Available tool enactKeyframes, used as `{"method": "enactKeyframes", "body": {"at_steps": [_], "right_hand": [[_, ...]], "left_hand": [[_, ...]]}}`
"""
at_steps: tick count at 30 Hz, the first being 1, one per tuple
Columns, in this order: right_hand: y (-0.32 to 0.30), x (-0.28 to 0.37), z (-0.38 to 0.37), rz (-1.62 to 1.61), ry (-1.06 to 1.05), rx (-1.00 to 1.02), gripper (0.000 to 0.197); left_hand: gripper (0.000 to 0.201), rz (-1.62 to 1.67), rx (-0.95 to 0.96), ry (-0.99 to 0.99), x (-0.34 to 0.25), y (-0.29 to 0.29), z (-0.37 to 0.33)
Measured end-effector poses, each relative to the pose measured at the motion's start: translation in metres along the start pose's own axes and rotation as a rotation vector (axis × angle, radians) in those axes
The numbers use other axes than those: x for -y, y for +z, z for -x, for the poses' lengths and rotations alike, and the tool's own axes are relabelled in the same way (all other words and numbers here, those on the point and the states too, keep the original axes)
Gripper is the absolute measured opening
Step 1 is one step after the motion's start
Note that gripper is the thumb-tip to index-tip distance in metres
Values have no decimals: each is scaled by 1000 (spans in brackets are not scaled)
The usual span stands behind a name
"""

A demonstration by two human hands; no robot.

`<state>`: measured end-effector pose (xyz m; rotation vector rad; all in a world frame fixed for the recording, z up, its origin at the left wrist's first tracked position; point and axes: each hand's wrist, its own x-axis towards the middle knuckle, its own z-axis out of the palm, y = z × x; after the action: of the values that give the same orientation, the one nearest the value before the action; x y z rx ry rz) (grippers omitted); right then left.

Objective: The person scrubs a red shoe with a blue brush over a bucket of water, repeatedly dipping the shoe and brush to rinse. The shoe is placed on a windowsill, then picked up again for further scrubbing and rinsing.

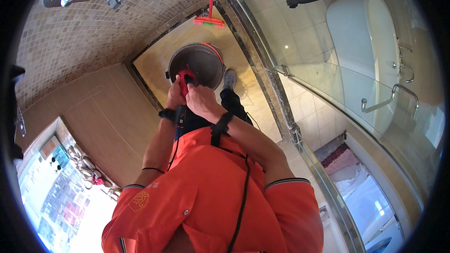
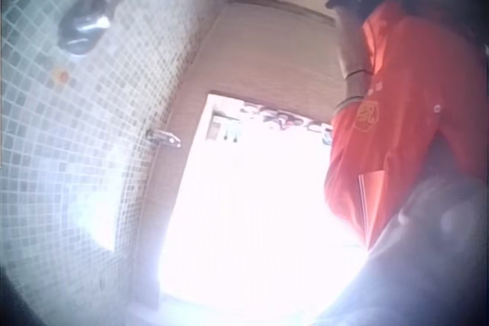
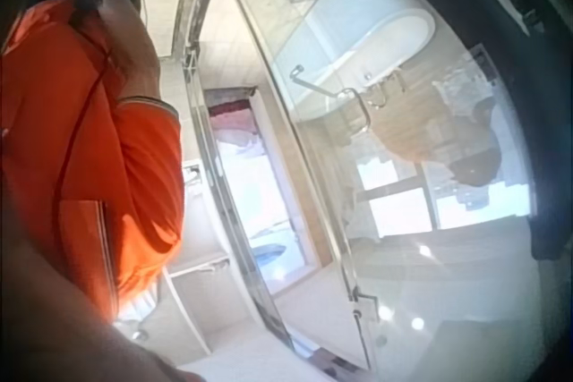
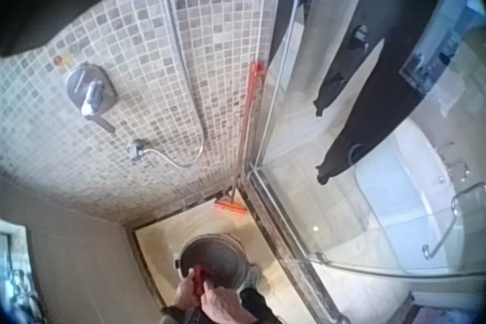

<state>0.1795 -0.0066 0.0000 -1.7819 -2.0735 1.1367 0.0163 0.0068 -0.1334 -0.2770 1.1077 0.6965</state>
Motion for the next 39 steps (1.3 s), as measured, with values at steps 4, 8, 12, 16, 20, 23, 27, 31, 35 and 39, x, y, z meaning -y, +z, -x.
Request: {"method": "enactKeyframes", "body": {"at_steps": [4,8,12,16,20,23,27,31,35,39], "right_hand": [[-19,9,20,-118,-44,-11,29],[-11,5,-6,34,51,-56,28],[-5,6,2,-17,-33,-36,22],[-20,12,16,-62,-51,-50,21],[-3,-2,-4,61,-14,-75,31],[-1,-3,2,22,-31,-12,30],[-7,0,16,-68,-26,20,31],[7,-13,-5,-38,58,-23,32],[5,-4,3,-15,22,19,31],[2,-8,13,-122,-52,-27,28]], "left_hand": [[64,-83,82,32,-11,16,25],[69,99,162,-102,-4,23,23],[72,9,62,-36,-12,14,21],[69,34,240,-35,-17,6,19],[65,68,161,-87,4,0,4],[64,66,107,-88,1,-2,5],[65,65,87,-44,-9,1,16],[67,-56,52,-70,3,13,10],[66,59,83,-87,5,-14,-2],[72,-45,23,31,-5,-4,14]]}}
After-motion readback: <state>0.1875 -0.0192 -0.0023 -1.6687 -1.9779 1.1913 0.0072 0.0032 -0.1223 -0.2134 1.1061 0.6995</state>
